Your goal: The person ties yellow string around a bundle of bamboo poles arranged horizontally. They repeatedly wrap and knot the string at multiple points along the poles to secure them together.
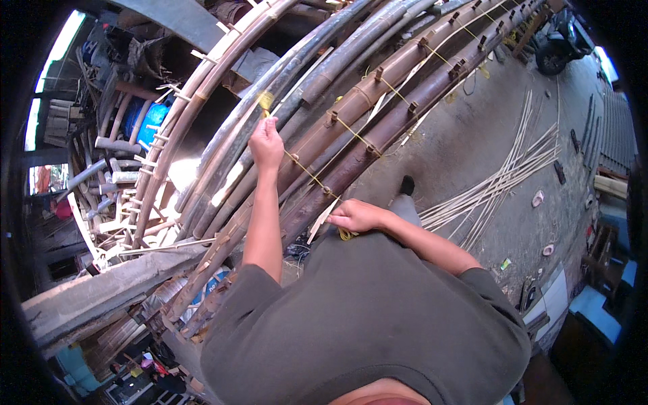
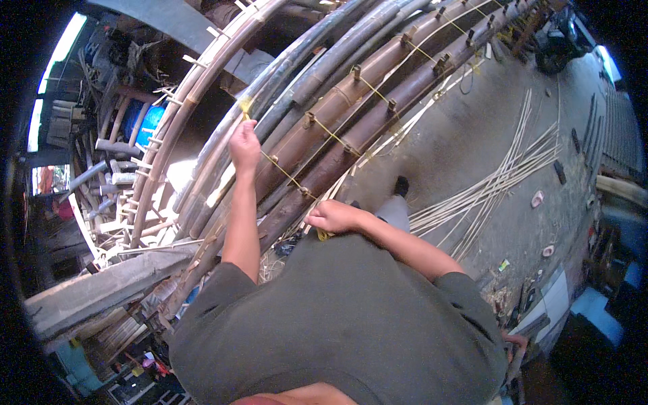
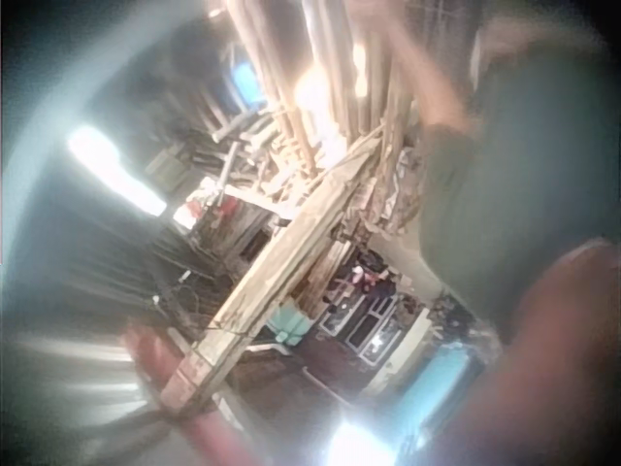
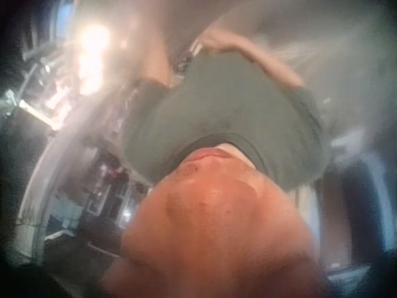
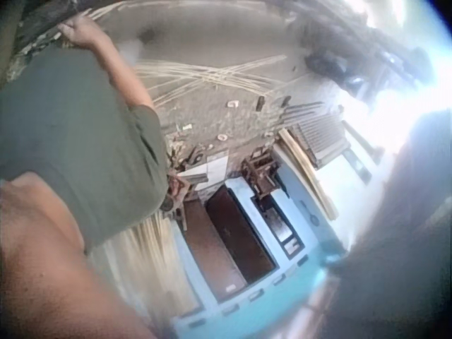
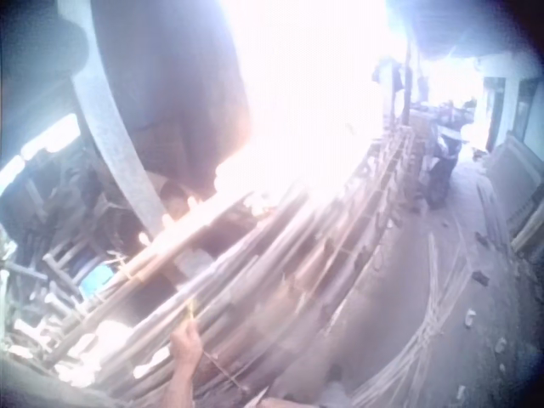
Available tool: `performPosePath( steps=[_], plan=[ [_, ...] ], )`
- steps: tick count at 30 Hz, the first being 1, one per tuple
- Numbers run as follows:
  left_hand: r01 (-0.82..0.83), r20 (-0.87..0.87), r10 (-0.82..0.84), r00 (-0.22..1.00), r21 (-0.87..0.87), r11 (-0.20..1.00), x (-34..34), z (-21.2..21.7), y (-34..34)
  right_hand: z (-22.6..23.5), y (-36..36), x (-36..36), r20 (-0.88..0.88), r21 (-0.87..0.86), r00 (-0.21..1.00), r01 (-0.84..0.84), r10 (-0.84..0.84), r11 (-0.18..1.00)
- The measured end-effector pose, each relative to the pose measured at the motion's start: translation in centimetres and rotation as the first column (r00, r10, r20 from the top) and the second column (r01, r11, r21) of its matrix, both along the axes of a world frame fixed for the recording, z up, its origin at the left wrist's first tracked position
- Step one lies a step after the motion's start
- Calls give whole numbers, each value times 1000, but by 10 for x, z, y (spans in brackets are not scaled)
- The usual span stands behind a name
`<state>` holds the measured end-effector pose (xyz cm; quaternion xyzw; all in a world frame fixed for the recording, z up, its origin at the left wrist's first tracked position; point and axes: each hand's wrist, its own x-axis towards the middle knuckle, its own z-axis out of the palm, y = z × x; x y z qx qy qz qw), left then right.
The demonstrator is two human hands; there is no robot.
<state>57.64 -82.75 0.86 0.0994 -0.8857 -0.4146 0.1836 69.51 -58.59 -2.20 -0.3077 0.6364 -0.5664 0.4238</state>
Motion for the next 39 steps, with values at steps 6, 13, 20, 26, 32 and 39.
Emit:
performPosePath(
  steps=[6, 13, 20, 26, 32, 39],
  plan=[
    [470, 596, -208, 775, -324, 821, -41, -69, -41, -13, 57, -15, 701, -247, 649, 609, -295, 754],
    [438, 537, -243, 807, -269, 858, -84, 42, 76, -79, 238, -7, -372, 516, 754, 653, -542, 554],
    [681, 382, -578, 721, -237, 693, -141, 101, 336, -76, 379, -23, -336, 686, 810, 560, -480, 464],
    [910, 410, -817, 406, -259, 323, -192, 53, 534, -82, 487, -51, -395, 553, 570, 774, -721, 309],
    [998, 625, -780, 42, 15, 65, -208, -56, 731, -179, 575, -38, -315, 547, 190, 837, -930, -14],
    [929, 883, -321, -341, 264, -259, -219, -318, 805, -327, 660, 3, -71, 854, -103, 507, -992, -114]
  ],
)
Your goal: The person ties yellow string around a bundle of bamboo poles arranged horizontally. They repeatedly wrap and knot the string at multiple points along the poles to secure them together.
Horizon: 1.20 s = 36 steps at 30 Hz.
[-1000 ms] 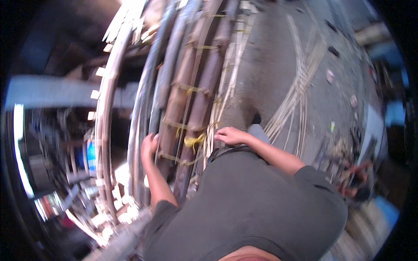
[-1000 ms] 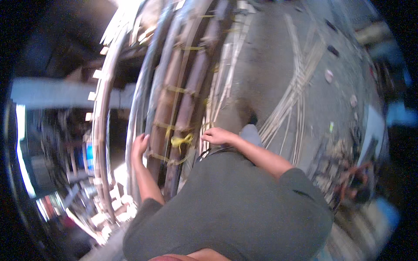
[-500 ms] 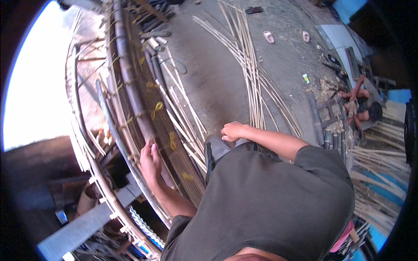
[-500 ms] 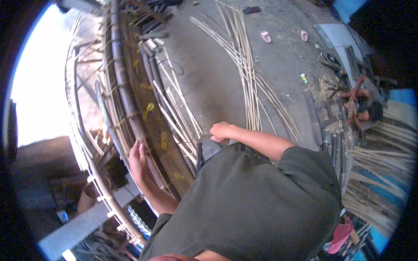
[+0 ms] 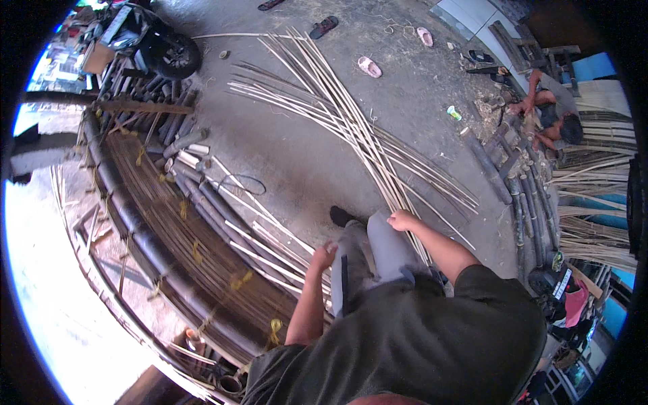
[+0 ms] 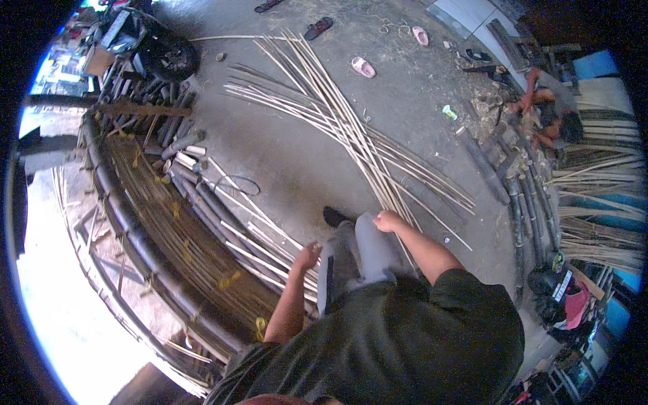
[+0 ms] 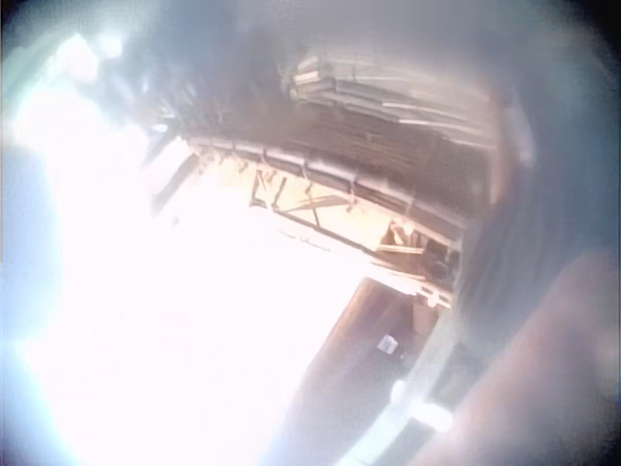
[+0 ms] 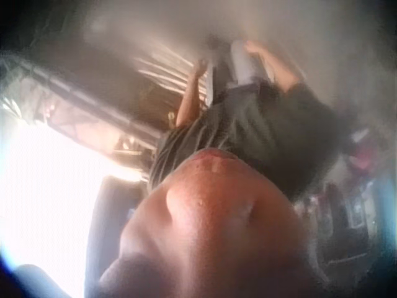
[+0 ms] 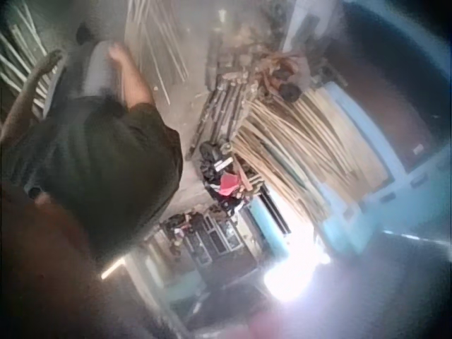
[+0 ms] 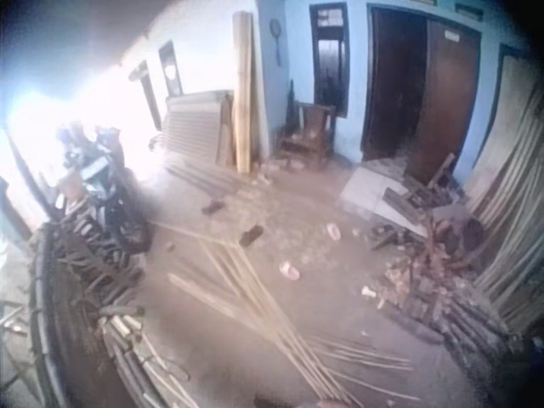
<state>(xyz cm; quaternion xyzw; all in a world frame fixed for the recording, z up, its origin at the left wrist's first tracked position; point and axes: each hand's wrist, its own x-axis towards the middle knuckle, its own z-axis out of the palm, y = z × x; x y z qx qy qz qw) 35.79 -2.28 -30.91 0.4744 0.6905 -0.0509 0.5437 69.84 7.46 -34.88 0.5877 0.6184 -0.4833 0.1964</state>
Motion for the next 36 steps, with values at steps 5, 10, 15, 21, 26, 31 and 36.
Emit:
performPosePath(
  steps=[5, 10, 15, 21, 26, 31, 36],
  plan=[
    [7, 122, -2, 992, -45, 999, 9, -91, -43, -91, 88, -26, 122, 68, 948, 288, -294, 955],
    [-173, -263, 163, 951, -15, 985, 52, -40, 21, -283, 173, -68, 161, 123, 932, 306, -324, 944],
    [-122, -326, 121, 938, 17, 992, 68, -73, 41, -427, 215, -74, 315, 151, 850, 394, -422, 907],
    [-68, -371, 49, 927, -37, 997, 73, -85, 36, -490, 201, -54, 420, 185, 873, 185, -247, 965],
    [-174, -326, 137, 935, -86, 981, 78, -63, 50, -421, 173, -50, 172, 283, 909, 324, -381, 903],
    [-234, -159, 206, 966, -191, 953, 64, -61, 9, -240, 168, -43, -232, 528, 800, 582, -554, 619],
    [-628, -73, 637, 767, -285, 724, 50, -47, 20, -11, 246, -60, -427, 650, 784, 613, -451, 449]
  ],
)
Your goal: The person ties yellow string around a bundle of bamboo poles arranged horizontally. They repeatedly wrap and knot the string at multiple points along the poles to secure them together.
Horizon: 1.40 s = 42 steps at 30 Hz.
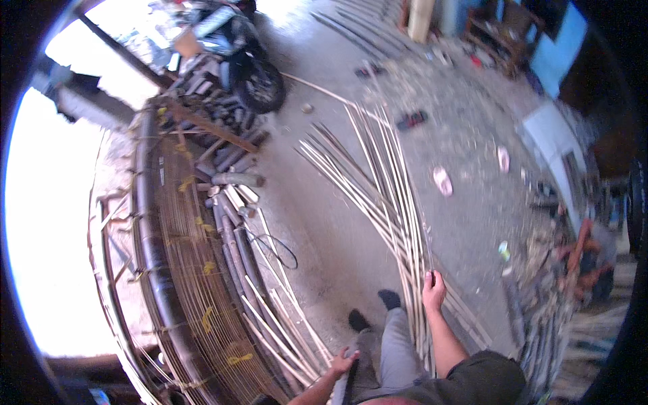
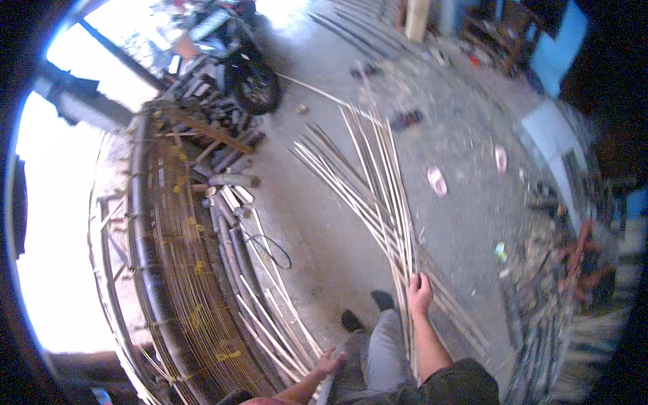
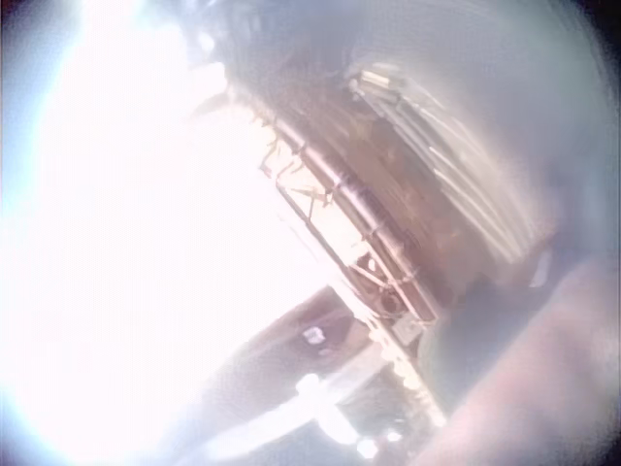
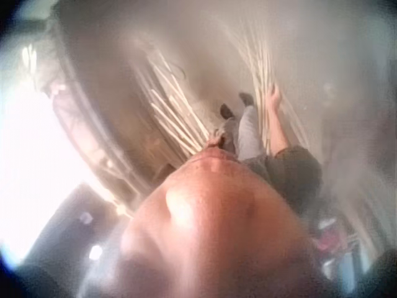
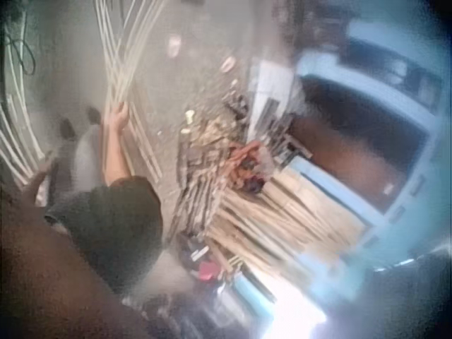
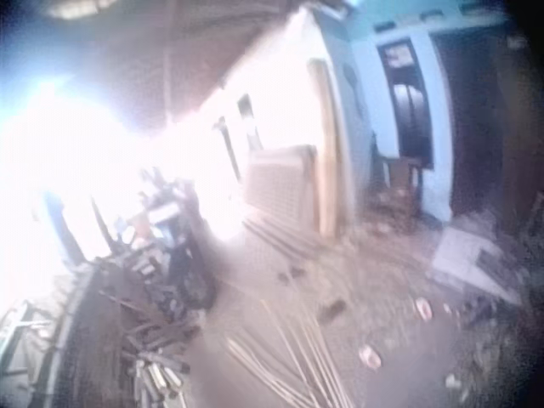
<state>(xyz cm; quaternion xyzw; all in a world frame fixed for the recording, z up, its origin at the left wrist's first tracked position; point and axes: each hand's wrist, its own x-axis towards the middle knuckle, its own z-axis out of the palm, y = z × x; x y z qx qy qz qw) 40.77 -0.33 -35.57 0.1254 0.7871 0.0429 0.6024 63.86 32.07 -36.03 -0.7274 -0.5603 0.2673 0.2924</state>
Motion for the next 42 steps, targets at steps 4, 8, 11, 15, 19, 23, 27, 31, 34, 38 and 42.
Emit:
performPosePath(
  steps=[4, 8, 11, 15, 19, 23, 27, 31, 34, 38, 42],
  plan=[
    [-240, 23, 247, 969, 341, 909, -30, 24, 49, 133, 86, -28, -90, 337, 996, 23, 8, 941],
    [-190, -100, 323, 941, 634, 749, -57, 122, 109, 233, 167, -97, -195, 575, 962, -48, 193, 817],
    [-112, -200, 384, 901, 750, 652, -78, 217, 150, 302, 191, -184, -415, 544, 831, -100, 371, 833],
    [-38, -246, 519, 819, 878, 477, -99, 287, 151, 402, 131, -320, -495, 617, 529, -346, 690, 707],
    [-13, -220, 603, 767, 934, 357, -113, 325, 121, 481, 39, -416, -857, 473, -79, -513, 509, 717],
    [-306, -62, 761, 646, 892, 332, -117, 346, 43, 518, -50, -478, -926, 377, -273, -660, 259, 650],
    [-395, -76, 936, 343, 893, 217, -90, 393, -74, 497, -140, -512, -983, 175, -171, -804, 60, 568],
    [-396, -506, 862, 34, 785, 477, -65, 467, -159, 445, -230, -516, -984, 176, -163, -910, 66, 374],
    [-591, -667, 745, -17, 607, 531, -54, 497, -222, 421, -288, -505, -999, 19, -13, -993, 52, 113],
    [-736, -813, 558, 164, 275, 618, -62, 492, -300, 401, -298, -501, -955, -79, -40, -921, 294, -381],
    [-807, -818, 482, 313, 39, 589, -84, 476, -342, 399, -249, -508, -897, -109, -193, -774, 397, -624]
  ],
)
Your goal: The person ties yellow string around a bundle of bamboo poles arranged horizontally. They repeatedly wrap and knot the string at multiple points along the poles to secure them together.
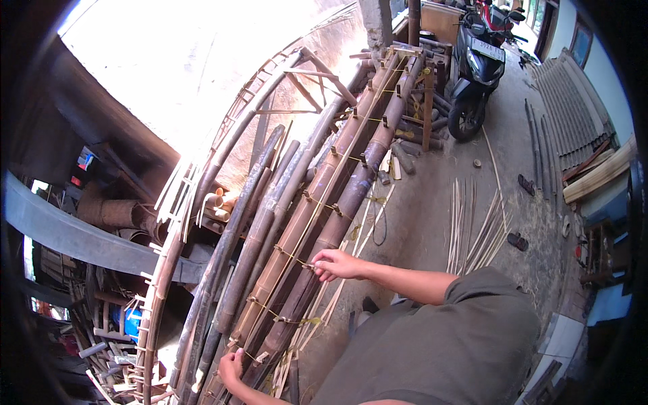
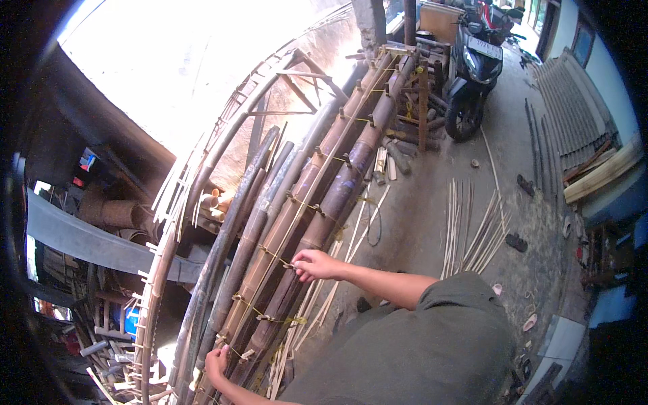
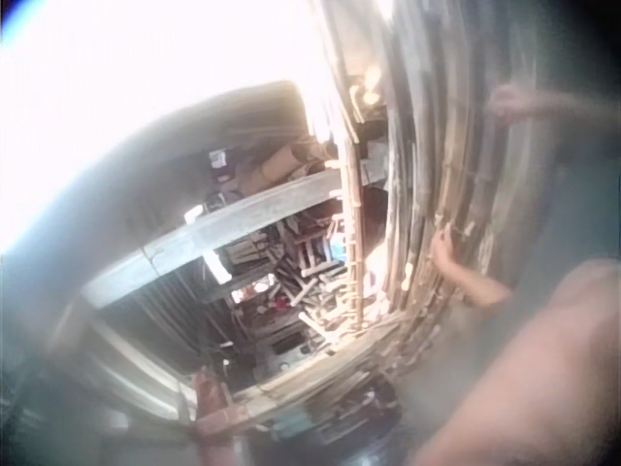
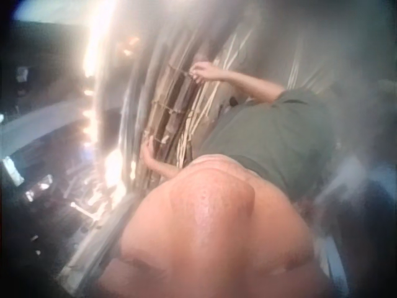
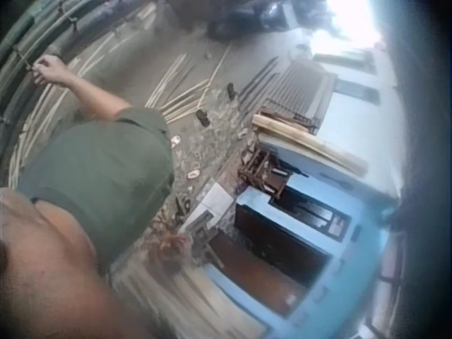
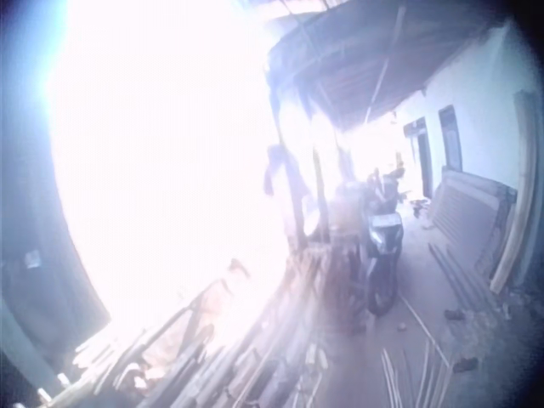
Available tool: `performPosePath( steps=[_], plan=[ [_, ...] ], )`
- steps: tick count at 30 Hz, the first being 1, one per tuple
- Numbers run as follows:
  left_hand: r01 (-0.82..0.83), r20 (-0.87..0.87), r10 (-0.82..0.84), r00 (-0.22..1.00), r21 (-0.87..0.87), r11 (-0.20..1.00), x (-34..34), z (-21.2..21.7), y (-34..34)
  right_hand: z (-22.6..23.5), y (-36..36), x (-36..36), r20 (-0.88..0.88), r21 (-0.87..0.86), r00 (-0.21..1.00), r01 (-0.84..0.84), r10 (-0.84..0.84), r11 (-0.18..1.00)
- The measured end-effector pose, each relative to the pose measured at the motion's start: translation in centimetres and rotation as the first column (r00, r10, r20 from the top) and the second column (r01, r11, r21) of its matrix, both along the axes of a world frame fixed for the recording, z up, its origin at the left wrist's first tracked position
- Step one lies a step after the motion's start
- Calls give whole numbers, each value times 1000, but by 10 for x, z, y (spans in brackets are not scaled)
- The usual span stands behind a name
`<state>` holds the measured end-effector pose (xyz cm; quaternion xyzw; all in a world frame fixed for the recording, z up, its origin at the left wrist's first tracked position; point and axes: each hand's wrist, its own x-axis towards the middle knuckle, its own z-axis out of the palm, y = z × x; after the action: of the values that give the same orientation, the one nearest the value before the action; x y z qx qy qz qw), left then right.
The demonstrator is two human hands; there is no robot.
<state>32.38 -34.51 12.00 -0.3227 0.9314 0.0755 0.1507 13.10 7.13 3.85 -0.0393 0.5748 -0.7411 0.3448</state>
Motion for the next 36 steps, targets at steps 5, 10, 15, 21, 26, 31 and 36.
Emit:
performPosePath(
  steps=[5, 10, 15, 21, 26, 31, 36],
  plan=[
    [-52, 38, 59, 998, -154, 987, -32, -39, -7, -37, 99, -35, -17, 92, 988, 158, -157, 983],
    [115, -205, -111, 972, 5, 993, -164, -5, 132, -56, 221, -68, -35, 146, 942, 336, -335, 930],
    [433, -394, -398, 828, 0, 901, -318, -3, 318, -58, 329, -103, -21, 128, 931, 365, -365, 922],
    [658, -498, -488, 717, 254, 709, -476, 30, 561, -41, 474, -157, -62, 182, 918, 397, -392, 900],
    [792, -629, -549, 551, 188, 581, -603, -1, 697, -39, 559, -213, -91, 165, 824, 566, -559, 808],
    [786, -682, -532, 502, 103, 610, -715, -46, 771, -54, 607, -281, -50, 157, 797, 602, -603, 783],
    [747, -576, -553, 602, 161, 646, -783, -93, 796, -60, 631, -333, 34, 220, 858, 493, -512, 842]
  ],
)
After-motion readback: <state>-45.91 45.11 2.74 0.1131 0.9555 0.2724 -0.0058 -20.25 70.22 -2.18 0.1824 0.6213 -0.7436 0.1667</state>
